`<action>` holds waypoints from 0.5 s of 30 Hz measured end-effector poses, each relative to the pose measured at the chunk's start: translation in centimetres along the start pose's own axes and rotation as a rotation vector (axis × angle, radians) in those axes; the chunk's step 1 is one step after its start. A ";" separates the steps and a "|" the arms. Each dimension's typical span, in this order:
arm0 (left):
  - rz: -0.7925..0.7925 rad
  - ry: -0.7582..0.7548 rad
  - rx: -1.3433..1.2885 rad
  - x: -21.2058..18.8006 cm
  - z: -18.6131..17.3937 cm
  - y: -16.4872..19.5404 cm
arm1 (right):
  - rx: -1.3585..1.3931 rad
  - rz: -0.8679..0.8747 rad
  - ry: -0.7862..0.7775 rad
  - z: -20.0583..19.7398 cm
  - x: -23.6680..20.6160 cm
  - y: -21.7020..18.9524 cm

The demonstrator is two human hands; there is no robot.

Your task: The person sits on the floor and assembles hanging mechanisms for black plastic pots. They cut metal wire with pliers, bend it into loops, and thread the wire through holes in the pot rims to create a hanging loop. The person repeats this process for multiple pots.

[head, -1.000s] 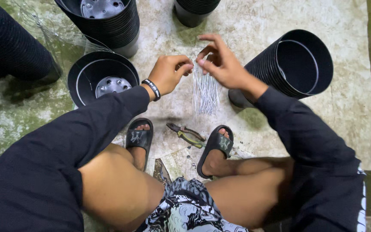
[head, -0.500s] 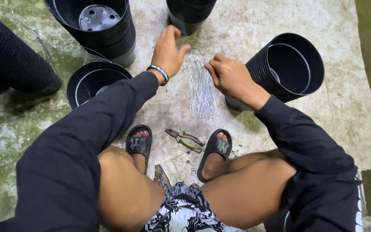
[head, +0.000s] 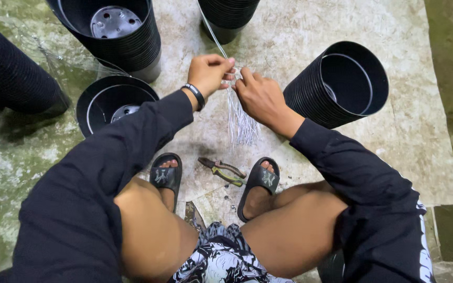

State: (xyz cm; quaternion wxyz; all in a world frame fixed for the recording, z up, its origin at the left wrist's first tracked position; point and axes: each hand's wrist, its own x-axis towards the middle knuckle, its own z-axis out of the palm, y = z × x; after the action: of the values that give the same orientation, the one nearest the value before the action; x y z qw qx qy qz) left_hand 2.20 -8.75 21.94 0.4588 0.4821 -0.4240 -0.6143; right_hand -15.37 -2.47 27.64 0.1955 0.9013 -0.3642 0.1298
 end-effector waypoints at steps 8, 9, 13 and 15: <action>0.078 0.053 -0.008 2.9 -3.3 1.3 | -0.003 -0.033 0.033 -0.8 1.9 -0.6; 0.093 0.065 -0.019 3.4 -3.8 1.5 | 0.020 -0.037 0.038 -1.0 2.1 -0.6; 0.210 0.146 -0.095 5.2 -6.0 2.9 | 0.192 -0.017 0.047 -1.9 2.3 -0.8; 0.244 0.183 -0.099 5.4 -6.6 3.3 | 0.216 -0.028 0.056 -2.2 2.3 -0.9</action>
State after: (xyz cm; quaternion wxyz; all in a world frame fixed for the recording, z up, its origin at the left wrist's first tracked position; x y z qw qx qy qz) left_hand 8.52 -15.28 22.86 0.5901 0.4578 -0.4051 -0.5274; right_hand -13.37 -2.30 30.19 0.1091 0.9182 -0.3298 0.1904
